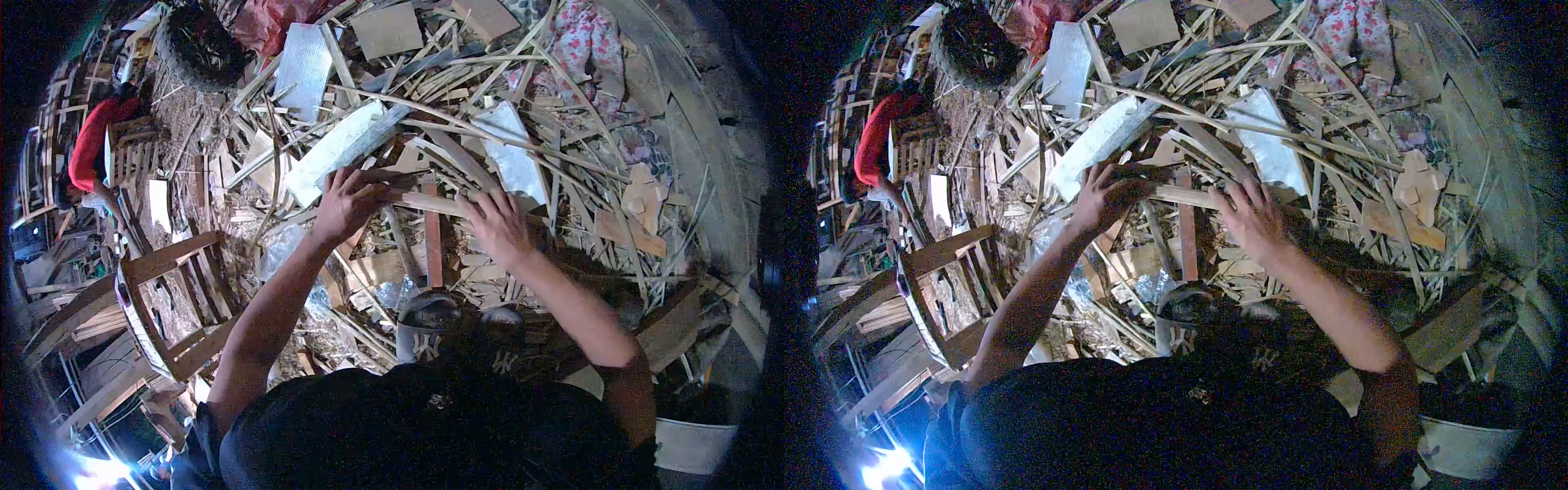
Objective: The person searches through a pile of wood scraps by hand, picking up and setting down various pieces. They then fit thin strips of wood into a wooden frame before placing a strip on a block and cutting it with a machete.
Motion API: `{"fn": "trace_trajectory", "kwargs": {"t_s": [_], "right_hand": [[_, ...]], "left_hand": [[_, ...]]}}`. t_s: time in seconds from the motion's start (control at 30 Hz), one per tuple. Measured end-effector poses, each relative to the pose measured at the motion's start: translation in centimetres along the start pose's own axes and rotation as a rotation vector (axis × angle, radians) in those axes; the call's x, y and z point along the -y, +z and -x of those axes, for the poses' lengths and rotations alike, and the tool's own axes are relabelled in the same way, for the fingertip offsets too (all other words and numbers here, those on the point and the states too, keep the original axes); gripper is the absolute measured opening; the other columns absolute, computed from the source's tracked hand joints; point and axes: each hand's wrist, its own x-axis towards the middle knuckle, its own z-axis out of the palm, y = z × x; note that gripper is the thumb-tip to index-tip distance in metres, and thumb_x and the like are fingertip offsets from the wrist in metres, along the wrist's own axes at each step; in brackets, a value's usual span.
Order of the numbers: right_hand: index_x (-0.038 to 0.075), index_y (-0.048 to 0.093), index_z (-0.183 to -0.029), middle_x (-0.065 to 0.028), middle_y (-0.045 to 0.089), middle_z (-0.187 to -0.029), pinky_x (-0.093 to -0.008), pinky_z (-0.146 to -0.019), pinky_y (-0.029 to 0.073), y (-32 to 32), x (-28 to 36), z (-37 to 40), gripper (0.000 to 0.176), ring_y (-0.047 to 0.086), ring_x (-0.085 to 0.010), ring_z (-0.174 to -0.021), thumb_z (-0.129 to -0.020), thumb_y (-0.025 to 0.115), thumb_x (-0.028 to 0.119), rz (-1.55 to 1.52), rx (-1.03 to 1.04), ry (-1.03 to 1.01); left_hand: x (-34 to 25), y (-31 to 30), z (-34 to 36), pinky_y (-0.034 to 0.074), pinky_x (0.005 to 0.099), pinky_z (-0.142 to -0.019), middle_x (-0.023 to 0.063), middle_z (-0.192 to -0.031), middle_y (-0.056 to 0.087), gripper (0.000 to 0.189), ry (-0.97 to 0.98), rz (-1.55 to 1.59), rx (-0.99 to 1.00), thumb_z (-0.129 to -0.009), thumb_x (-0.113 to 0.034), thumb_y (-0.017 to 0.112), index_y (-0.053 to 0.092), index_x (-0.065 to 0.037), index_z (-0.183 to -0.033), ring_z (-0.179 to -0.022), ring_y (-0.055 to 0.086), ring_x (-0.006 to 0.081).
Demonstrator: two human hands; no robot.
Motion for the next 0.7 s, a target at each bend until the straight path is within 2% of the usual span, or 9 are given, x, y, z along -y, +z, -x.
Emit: {"fn": "trace_trajectory", "kwargs": {"t_s": [0.1,0.13,0.2,0.27,0.43,0.53,0.57,0.63,0.7], "right_hand": [[0.011,0.055,-0.138,-0.0135,0.059,-0.121,-0.0481,-0.098,0.044,0.4,0.0,0.3,0.058,0.05,-0.0325,-0.119,-0.081,0.067,0.016,0.019,-0.022,-0.033],[0.01,0.056,-0.136,-0.0129,0.06,-0.117,-0.0459,-0.097,0.045,0.2,-0.3,0.2,0.057,0.051,-0.0318,-0.117,-0.08,0.067,0.013,-0.05,-0.005,-0.023],[0.01,0.058,-0.134,-0.0122,0.061,-0.112,-0.0438,-0.097,0.045,-0.1,-0.7,0.1,0.057,0.052,-0.0311,-0.115,-0.079,0.067,0.011,-0.12,0.018,-0.01],[0.011,0.06,-0.132,-0.0104,0.061,-0.108,-0.0424,-0.095,0.047,-0.1,-0.8,0.1,0.057,0.053,-0.0301,-0.109,-0.076,0.067,0.006,-0.187,-0.049,-0.021],[0.014,0.062,-0.132,-0.0066,0.062,-0.101,-0.0398,-0.09,0.048,-1.6,-1.2,-0.4,0.06,0.056,-0.0273,-0.101,-0.074,0.071,0.003,-0.181,-0.026,0.0],[0.015,0.062,-0.132,-0.0061,0.062,-0.1,-0.0406,-0.088,0.048,-2.8,-1.3,-0.9,0.062,0.057,-0.0272,-0.1,-0.072,0.072,0.003,-0.182,-0.041,-0.014],[0.016,0.062,-0.132,-0.0059,0.062,-0.101,-0.041,-0.088,0.049,-3.4,-1.1,-1.0,0.063,0.057,-0.0273,-0.1,-0.071,0.072,0.003,-0.176,-0.028,-0.02],[0.019,0.063,-0.132,-0.0061,0.062,-0.1,-0.0413,-0.087,0.049,-5.4,0.2,-0.6,0.063,0.059,-0.0282,-0.101,-0.072,0.071,0.005,-0.189,0.002,0.026],[0.021,0.063,-0.132,-0.0072,0.062,-0.101,-0.0414,-0.087,0.05,-8.5,1.0,-0.5,0.062,0.061,-0.0296,-0.1,-0.073,0.07,0.005,-0.212,-0.016,0.054]], "left_hand": [[0.7,0.8,0.5,0.038,0.0458,-0.094,-0.0047,-0.122,0.062,0.035,0.03,0.032,0.002,-0.08,-0.026,0.073,0.07,-0.024,-0.115,-0.116,0.052,0.0259],[0.6,0.8,0.7,0.037,0.0469,-0.097,-0.0022,-0.126,0.059,0.04,0.027,0.028,0.015,-0.082,-0.029,0.072,0.068,-0.025,-0.122,-0.117,0.05,0.0277],[0.2,0.8,1.2,0.036,0.0478,-0.099,-0.001,-0.128,0.057,0.043,0.022,-0.034,0.027,-0.082,-0.03,0.071,0.067,-0.026,-0.125,-0.118,0.049,0.0288],[0.3,0.9,1.2,0.034,0.0498,-0.102,0.0014,-0.133,0.053,0.048,0.016,-0.073,0.079,-0.085,-0.033,0.067,0.063,-0.028,-0.132,-0.12,0.047,0.031],[1.8,2.4,2.0,0.034,0.051,-0.102,0.0063,-0.129,0.054,0.04,-0.006,-0.036,0.137,-0.089,-0.03,0.063,0.066,-0.027,-0.129,-0.12,0.045,0.0332],[1.4,2.0,2.1,0.033,0.0541,-0.103,0.009,-0.128,0.054,0.034,-0.065,-0.062,0.077,-0.087,-0.028,0.065,0.068,-0.021,-0.12,-0.12,0.045,0.0366],[1.2,1.8,2.2,0.032,0.0551,-0.103,0.0098,-0.127,0.055,0.035,-0.091,-0.043,0.08,-0.085,-0.027,0.066,0.068,-0.016,-0.118,-0.12,0.045,0.0374],[1.8,1.7,2.8,0.032,0.0556,-0.103,0.009,-0.122,0.059,0.039,-0.074,-0.158,0.187,-0.084,-0.027,0.067,0.066,-0.014,-0.12,-0.119,0.047,0.0362],[0.8,-0.6,2.7,0.034,0.0541,-0.102,0.0081,-0.12,0.061,0.039,-0.07,-0.05,0.193,-0.084,-0.027,0.067,0.066,-0.013,-0.12,-0.118,0.049,0.0342]]}}
